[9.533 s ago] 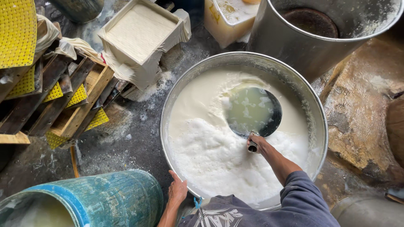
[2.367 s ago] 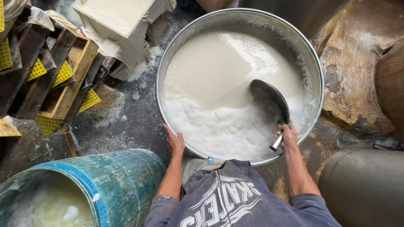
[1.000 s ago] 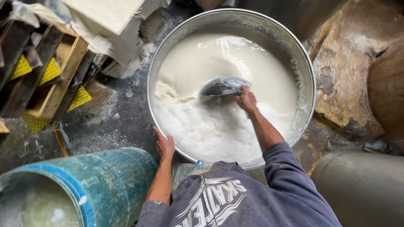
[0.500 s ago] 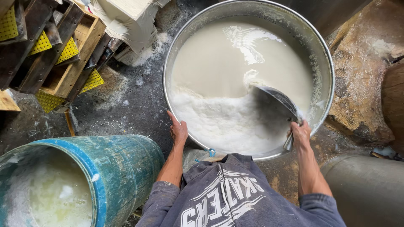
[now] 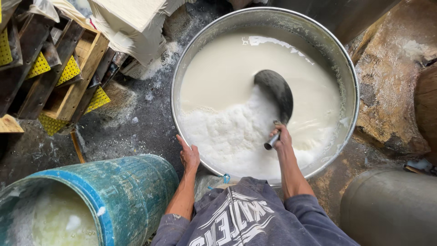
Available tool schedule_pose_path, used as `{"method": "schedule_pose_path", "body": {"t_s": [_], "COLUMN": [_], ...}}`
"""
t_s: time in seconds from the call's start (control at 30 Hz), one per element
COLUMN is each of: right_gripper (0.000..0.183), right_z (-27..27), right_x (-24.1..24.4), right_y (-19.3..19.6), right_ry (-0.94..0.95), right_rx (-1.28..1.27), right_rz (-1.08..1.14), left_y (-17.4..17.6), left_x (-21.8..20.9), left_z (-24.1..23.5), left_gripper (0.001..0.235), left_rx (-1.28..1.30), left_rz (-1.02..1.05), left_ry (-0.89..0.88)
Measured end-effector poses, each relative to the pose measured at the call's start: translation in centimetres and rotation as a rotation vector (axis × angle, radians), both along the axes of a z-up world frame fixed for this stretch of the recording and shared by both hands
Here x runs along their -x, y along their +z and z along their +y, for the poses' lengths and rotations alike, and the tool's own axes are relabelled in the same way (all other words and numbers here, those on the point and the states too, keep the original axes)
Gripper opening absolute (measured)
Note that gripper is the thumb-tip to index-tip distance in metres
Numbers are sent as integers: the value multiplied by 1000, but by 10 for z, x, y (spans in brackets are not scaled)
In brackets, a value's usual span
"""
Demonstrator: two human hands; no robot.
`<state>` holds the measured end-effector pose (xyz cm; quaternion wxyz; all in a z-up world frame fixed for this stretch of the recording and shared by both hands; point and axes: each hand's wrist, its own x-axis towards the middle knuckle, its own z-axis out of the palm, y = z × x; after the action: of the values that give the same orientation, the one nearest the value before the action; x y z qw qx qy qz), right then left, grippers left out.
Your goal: The person repeatedly scoops a translucent liquid from a blue barrel into a large metal basin containing a white mixture, then stirs the basin contents with a ladle. The cycle of scooping and stirring continues throughout the clip.
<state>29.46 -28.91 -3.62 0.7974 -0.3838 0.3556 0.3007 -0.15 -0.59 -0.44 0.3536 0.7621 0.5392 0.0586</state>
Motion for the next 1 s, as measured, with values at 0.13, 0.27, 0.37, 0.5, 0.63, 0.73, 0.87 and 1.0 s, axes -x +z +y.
{"method": "schedule_pose_path", "body": {"t_s": [0.13,0.27,0.37,0.5,0.63,0.73,0.87,1.0], "right_gripper": [11,12,27,34,48,57,67,64], "right_z": [62,129,176,219,218,200,156,94], "right_x": [-43,-84,-105,-119,-114,-113,-108,-106], "right_y": [-8,1,22,51,51,39,24,24], "right_ry": [59,111,259,601,912,1077,1205,1178], "right_rx": [-59,37,107,398,654,946,1114,1217], "right_rz": [-24,-134,-309,-611,-901,-1124,-1078,-1015], "left_y": [-2,3,10,19,18,12,1,-7], "left_x": [5,3,4,1,3,3,5,7], "left_z": [-2,-2,-4,-1,-2,0,4,5], "left_gripper": [93,93,93,92,92,93,94,95], "left_rx": [16,30,36,72,71,42,11,53], "left_rz": [24,103,177,137,177,177,103,98], "left_ry": [11,33,43,40,38,25,-7,1]}}
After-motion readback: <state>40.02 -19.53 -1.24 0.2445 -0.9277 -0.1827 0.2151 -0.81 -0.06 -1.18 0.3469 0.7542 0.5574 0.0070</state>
